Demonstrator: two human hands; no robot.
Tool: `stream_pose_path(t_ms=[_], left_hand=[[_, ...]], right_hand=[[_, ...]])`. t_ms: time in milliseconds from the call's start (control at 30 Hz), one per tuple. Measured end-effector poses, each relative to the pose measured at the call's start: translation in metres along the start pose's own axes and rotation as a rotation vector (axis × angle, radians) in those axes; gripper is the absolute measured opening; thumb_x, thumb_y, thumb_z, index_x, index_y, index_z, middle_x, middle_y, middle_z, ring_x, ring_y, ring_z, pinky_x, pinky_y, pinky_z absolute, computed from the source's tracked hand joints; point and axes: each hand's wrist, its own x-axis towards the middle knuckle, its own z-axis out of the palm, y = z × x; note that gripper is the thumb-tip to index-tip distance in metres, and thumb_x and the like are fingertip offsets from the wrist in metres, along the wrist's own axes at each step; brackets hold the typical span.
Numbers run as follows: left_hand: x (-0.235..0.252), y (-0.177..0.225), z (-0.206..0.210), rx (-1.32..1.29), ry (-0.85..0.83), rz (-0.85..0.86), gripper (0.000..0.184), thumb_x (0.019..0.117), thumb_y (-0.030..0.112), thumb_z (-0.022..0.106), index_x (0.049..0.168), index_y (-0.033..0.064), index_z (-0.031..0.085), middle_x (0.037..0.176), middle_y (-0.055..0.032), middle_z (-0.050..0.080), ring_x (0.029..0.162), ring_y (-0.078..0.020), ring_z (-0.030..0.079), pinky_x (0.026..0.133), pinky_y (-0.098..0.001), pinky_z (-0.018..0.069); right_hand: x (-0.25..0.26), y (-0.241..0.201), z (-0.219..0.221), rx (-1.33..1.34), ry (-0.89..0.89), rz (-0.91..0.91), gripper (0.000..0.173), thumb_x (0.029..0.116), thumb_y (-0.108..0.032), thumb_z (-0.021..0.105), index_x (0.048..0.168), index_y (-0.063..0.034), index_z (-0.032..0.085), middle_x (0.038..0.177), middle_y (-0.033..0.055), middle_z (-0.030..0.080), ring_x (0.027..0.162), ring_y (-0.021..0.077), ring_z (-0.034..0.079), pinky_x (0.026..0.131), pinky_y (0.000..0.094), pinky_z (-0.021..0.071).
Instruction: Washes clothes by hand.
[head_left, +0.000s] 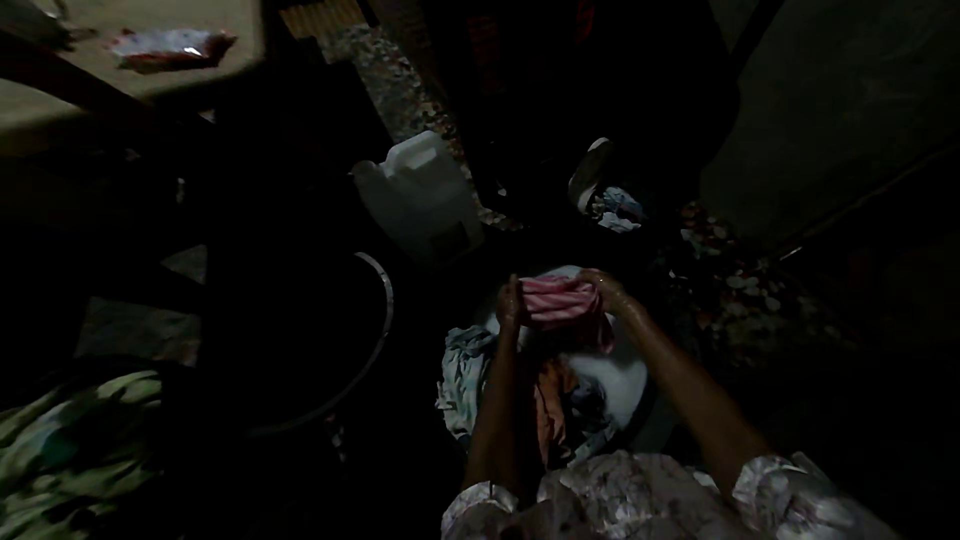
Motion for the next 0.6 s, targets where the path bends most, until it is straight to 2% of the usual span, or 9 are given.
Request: stream_pose_path(t_ms=[33, 100, 167, 267, 300, 367, 467, 533, 600], left_hand=[[0.011, -0.012, -0.006, -0.025, 0.018, 0.009, 0.055, 0.1102, 0.040, 0.041, 0.136, -0.0072, 0.054, 0.128, -0.0284, 0.062, 0.119, -0.0379, 0.061, 0.102, -0.0521, 0.0479], [0.021, -0.023, -0.013, 0.075, -0.010, 0.079, 0.060, 0.1048, 0.031, 0.057, 0.148, -0.0071, 0.041, 0.144, -0.0311, 0.050, 0.133, -0.0408, 0.051, 0.111, -0.0512, 0.0422], [0.022, -0.024, -0.009, 0.387, -0.136, 0.178, 0.065, 0.0980, 0.027, 0.066, 0.150, -0.0034, 0.042, 0.152, -0.0301, 0.042, 0.142, -0.0441, 0.041, 0.116, -0.0554, 0.0356], [0.012, -0.031, 0.016, 0.723, -0.405, 0.350, 0.050, 0.1035, 0.029, 0.056, 0.148, 0.0064, 0.052, 0.152, -0.0225, 0.047, 0.143, -0.0424, 0.042, 0.115, -0.0598, 0.0344], [0.007, -0.036, 0.023, 0.784, -0.476, 0.373, 0.047, 0.1071, 0.030, 0.049, 0.149, 0.0085, 0.051, 0.154, -0.0197, 0.047, 0.145, -0.0418, 0.040, 0.115, -0.0621, 0.0323], [-0.003, -0.052, 0.031, 0.846, -0.545, 0.357, 0.047, 0.1072, 0.026, 0.050, 0.152, 0.0124, 0.048, 0.156, -0.0159, 0.046, 0.148, -0.0427, 0.033, 0.115, -0.0687, 0.0264], [-0.017, -0.053, 0.030, 0.919, -0.562, 0.297, 0.060, 0.0987, 0.026, 0.063, 0.155, 0.0155, 0.044, 0.155, -0.0155, 0.047, 0.148, -0.0425, 0.033, 0.115, -0.0712, 0.0235], [-0.023, -0.048, 0.026, 0.897, -0.553, 0.267, 0.063, 0.0959, 0.027, 0.066, 0.155, 0.0171, 0.044, 0.154, -0.0141, 0.049, 0.147, -0.0428, 0.034, 0.116, -0.0712, 0.0213], [-0.022, -0.050, 0.026, 0.868, -0.534, 0.252, 0.065, 0.0944, 0.030, 0.066, 0.154, 0.0184, 0.045, 0.153, -0.0136, 0.050, 0.147, -0.0427, 0.033, 0.116, -0.0716, 0.0195]], right_hand=[[0.006, 0.002, -0.004, -0.032, 0.074, -0.003, 0.033, 0.1009, -0.014, 0.062, 0.125, 0.0081, 0.059, 0.116, 0.0204, 0.062, 0.101, 0.0225, 0.060, 0.090, 0.0379, 0.0506], [0.022, 0.012, -0.010, -0.207, 0.180, 0.017, 0.051, 0.0990, -0.020, 0.067, 0.139, 0.0074, 0.049, 0.133, 0.0273, 0.057, 0.120, 0.0325, 0.058, 0.102, 0.0449, 0.0484], [0.031, 0.031, -0.009, -0.497, 0.165, 0.005, 0.066, 0.0956, -0.024, 0.071, 0.148, 0.0043, 0.041, 0.145, 0.0286, 0.050, 0.134, 0.0390, 0.051, 0.110, 0.0513, 0.0431], [0.021, 0.072, 0.000, -0.911, -0.064, -0.088, 0.069, 0.0962, -0.034, 0.069, 0.151, -0.0001, 0.045, 0.156, 0.0253, 0.042, 0.146, 0.0395, 0.038, 0.120, 0.0541, 0.0316], [0.015, 0.085, 0.002, -1.030, -0.150, -0.090, 0.068, 0.0971, -0.034, 0.067, 0.152, -0.0014, 0.044, 0.159, 0.0248, 0.038, 0.149, 0.0400, 0.033, 0.122, 0.0554, 0.0278], [0.003, 0.107, 0.003, -1.187, -0.256, -0.090, 0.067, 0.1013, -0.032, 0.061, 0.156, -0.0018, 0.038, 0.163, 0.0257, 0.029, 0.153, 0.0423, 0.024, 0.124, 0.0574, 0.0214], [-0.001, 0.121, 0.003, -1.181, -0.272, -0.075, 0.056, 0.1012, -0.012, 0.056, 0.152, 0.0032, 0.041, 0.158, 0.0267, 0.037, 0.149, 0.0420, 0.033, 0.122, 0.0553, 0.0277], [0.003, 0.111, 0.001, -1.081, -0.298, -0.079, 0.053, 0.1044, -0.020, 0.055, 0.151, 0.0030, 0.043, 0.156, 0.0267, 0.040, 0.147, 0.0411, 0.036, 0.122, 0.0528, 0.0283], [0.005, 0.078, -0.001, -0.967, -0.360, -0.111, 0.050, 0.1044, -0.027, 0.059, 0.140, 0.0072, 0.054, 0.146, 0.0294, 0.051, 0.140, 0.0417, 0.046, 0.119, 0.0521, 0.0340]])
